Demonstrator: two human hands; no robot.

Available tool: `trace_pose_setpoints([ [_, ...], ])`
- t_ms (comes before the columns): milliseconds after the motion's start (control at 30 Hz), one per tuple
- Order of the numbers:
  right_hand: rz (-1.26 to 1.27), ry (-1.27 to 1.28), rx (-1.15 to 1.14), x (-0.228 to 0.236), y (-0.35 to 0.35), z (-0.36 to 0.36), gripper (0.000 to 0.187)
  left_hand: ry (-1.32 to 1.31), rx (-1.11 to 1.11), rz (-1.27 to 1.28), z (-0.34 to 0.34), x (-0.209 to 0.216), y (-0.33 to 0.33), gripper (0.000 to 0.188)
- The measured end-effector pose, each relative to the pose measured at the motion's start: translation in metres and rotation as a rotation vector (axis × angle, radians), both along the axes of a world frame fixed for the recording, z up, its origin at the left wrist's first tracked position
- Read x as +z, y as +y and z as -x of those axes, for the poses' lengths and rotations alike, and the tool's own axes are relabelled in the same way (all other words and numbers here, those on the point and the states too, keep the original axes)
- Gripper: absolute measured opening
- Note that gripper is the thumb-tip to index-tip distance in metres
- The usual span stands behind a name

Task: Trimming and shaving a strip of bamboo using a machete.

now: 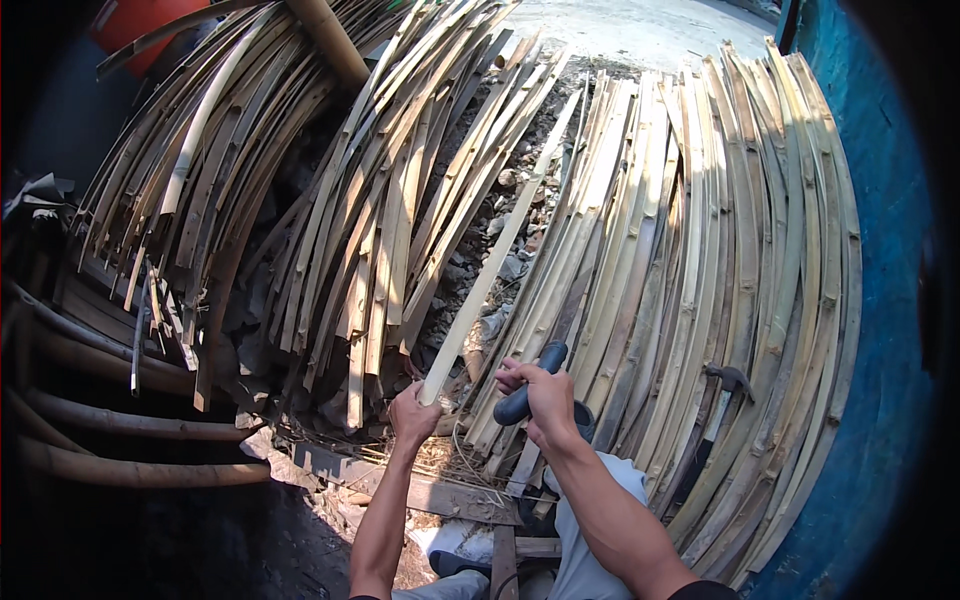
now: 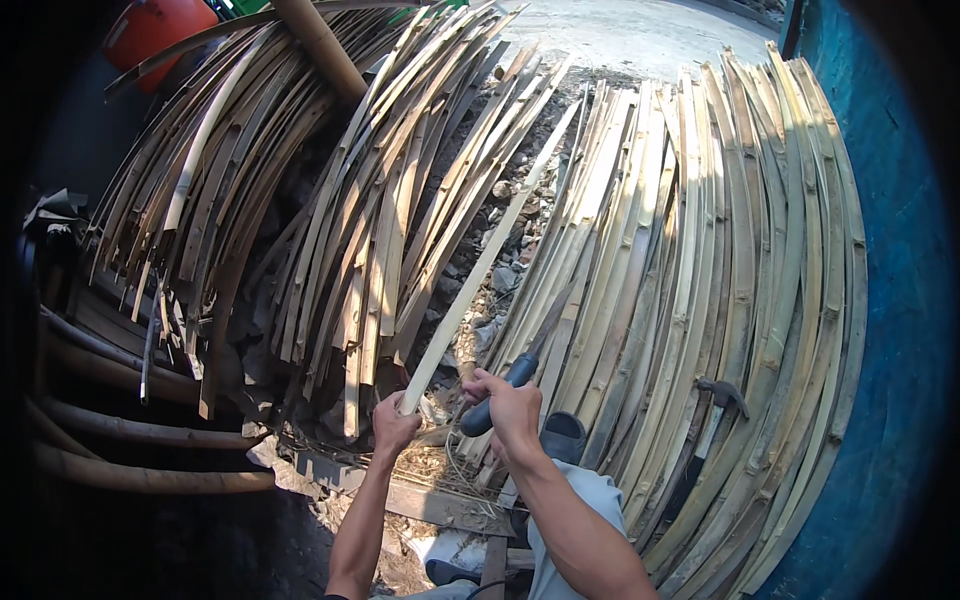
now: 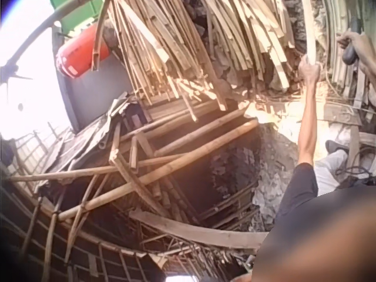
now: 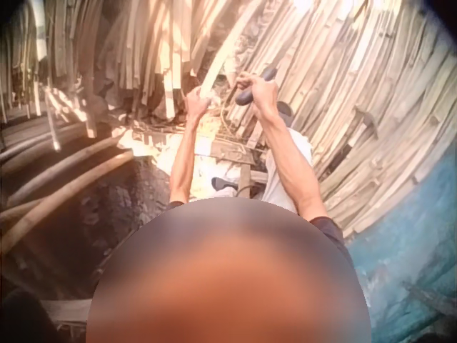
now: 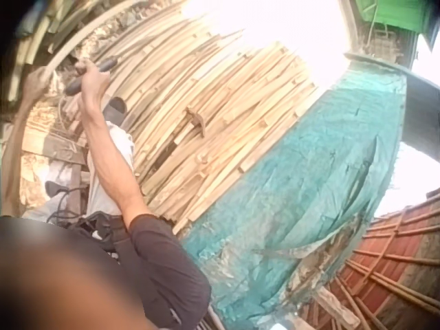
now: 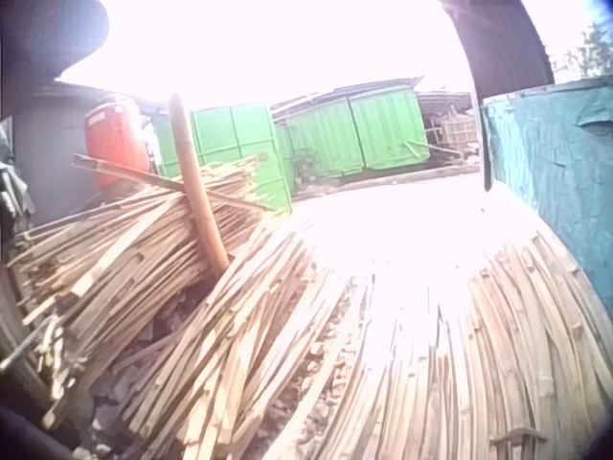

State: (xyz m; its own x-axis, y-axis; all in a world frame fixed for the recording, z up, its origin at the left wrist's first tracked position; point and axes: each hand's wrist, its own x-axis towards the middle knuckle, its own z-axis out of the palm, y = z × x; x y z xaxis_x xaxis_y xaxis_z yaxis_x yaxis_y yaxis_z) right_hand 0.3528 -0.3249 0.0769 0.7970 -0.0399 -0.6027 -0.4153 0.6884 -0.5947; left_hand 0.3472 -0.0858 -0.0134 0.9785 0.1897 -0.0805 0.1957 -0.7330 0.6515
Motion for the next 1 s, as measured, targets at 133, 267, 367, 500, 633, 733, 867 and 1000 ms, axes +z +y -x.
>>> trace_pose_setpoints([
  [133,0.059,0.025,-0.071,-0.034,-0.003,-0.015,0.016,0.004,0.106,0.002,0.113,0.013,0.028,0.042],
  [267,0.178,0.015,-0.09,-0.049,0.003,-0.025,0.031,0.052,0.221,0.094,0.241,0.045,0.035,0.045],
  [367,0.074,-0.031,-0.059,-0.04,0.025,-0.022,0.042,0.025,0.274,-0.014,0.319,0.06,0.033,0.043],
  [500,-0.421,-0.367,0.225,-0.088,0.018,-0.024,0.028,-0.343,0.182,-0.292,0.36,0.053,0.029,0.032],
  [633,-0.305,-0.17,0.201,-0.005,0.061,0.028,0.022,-0.262,0.111,-0.497,0.411,0.015,0.039,0.06],
  [733,-0.364,-0.233,0.218,0.002,0.076,0.053,0.018,0.115,0.098,-0.42,0.425,-0.014,0.024,0.099],
  [867,-0.298,-0.302,0.297,-0.006,0.098,0.082,0.018,0.72,0.182,-0.146,0.413,-0.021,0.023,0.134],
  [1000,-0.178,-0.389,0.386,-0.002,0.134,0.104,0.018,0.629,0.189,-0.183,0.403,-0.008,0.058,0.134],
])
